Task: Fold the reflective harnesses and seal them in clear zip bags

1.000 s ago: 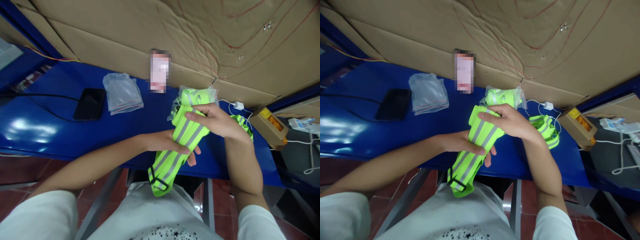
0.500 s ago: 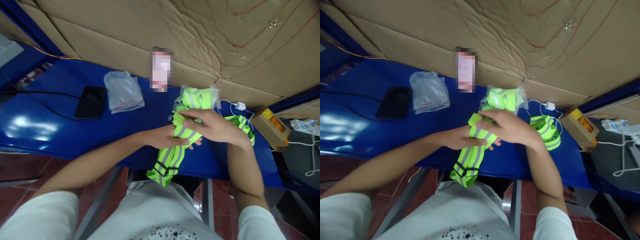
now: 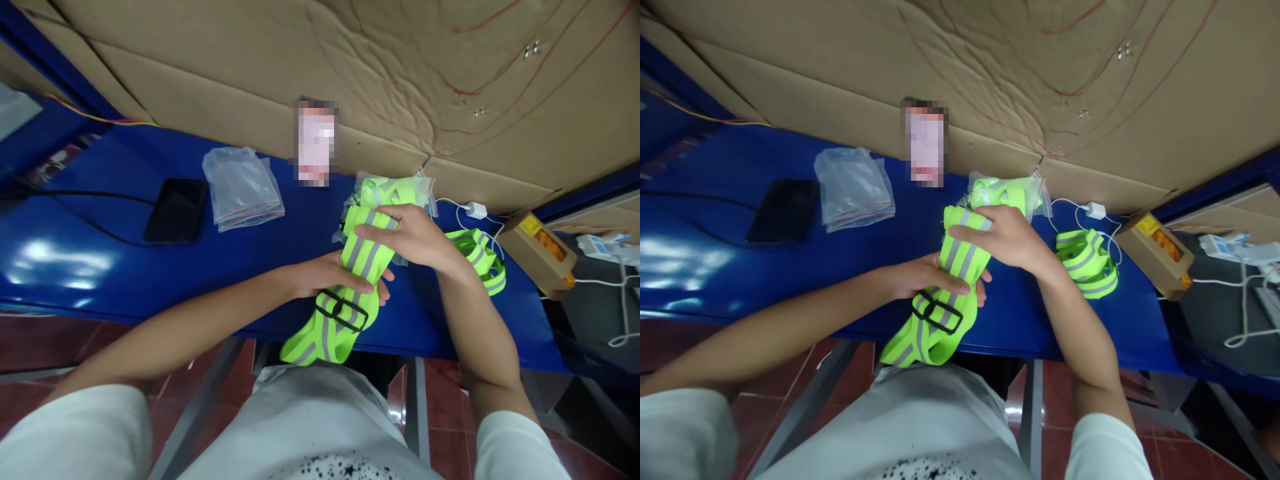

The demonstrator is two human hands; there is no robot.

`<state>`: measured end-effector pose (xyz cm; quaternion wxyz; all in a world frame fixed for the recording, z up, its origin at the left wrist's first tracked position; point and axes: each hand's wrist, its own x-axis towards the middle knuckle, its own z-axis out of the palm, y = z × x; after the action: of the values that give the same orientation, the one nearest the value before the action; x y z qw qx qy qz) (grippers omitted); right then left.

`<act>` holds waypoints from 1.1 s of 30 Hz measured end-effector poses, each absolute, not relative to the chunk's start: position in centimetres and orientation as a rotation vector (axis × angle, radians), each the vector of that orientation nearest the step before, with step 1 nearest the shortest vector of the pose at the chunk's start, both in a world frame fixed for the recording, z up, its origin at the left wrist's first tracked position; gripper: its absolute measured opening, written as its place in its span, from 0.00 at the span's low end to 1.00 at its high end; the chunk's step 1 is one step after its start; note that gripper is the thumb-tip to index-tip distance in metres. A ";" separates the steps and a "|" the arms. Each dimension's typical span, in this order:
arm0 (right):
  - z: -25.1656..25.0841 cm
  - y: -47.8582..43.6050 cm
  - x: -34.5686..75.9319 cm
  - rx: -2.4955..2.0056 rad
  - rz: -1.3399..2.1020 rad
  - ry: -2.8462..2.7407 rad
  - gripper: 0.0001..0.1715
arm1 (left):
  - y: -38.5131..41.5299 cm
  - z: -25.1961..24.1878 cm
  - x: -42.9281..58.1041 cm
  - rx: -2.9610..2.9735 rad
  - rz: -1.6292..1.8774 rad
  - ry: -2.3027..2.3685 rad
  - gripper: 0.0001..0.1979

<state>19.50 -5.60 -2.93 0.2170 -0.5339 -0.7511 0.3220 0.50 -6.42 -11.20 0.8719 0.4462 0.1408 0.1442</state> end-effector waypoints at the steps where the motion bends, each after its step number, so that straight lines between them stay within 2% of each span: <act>1: -2.9 -5.5 19.6 -1.481 1.050 -2.001 0.27 | -6.3 -11.1 0.4 0.971 0.297 0.310 0.19; 4: -2.9 -5.4 19.7 -1.402 1.375 -1.740 0.24 | -6.0 -10.4 0.0 1.047 0.268 0.299 0.21; 8: -2.8 -5.1 19.6 -1.365 1.452 -1.521 0.24 | -6.1 -9.7 -0.3 1.083 0.250 0.294 0.25; 11: -3.0 -4.8 19.8 -1.376 1.553 -1.555 0.23 | -6.1 -9.7 -0.3 1.142 0.283 0.299 0.23; 13: -3.3 -4.6 19.9 -1.364 1.471 -1.689 0.22 | -5.9 -9.8 -0.4 1.193 0.333 0.325 0.21; 18: -3.8 -4.6 19.7 -1.282 0.863 -2.045 0.20 | -5.4 -9.6 -0.5 1.236 0.361 0.334 0.19; 20: -3.5 -4.9 19.7 -1.291 0.848 -2.159 0.21 | -5.5 -9.4 -0.6 1.209 0.347 0.308 0.19; 24: -2.5 -5.8 19.6 -1.279 1.093 -2.388 0.29 | -5.5 -9.2 -0.7 1.251 0.373 0.297 0.21; 27: -2.4 -6.3 19.0 -1.338 1.065 -2.415 0.35 | -5.1 -9.5 -0.8 1.345 0.401 0.356 0.21; 30: -3.2 -6.3 18.2 -1.401 0.931 -2.321 0.29 | -4.7 -9.9 -0.9 1.207 0.437 0.419 0.21; 33: -4.1 -6.0 17.9 -1.382 0.813 -2.261 0.27 | -4.6 -10.5 -0.8 0.972 0.425 0.419 0.22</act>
<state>17.87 -6.01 -4.09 0.1838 -0.4902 -0.8018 0.2881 -0.77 -4.58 -10.50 0.8417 0.4601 0.1983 0.2012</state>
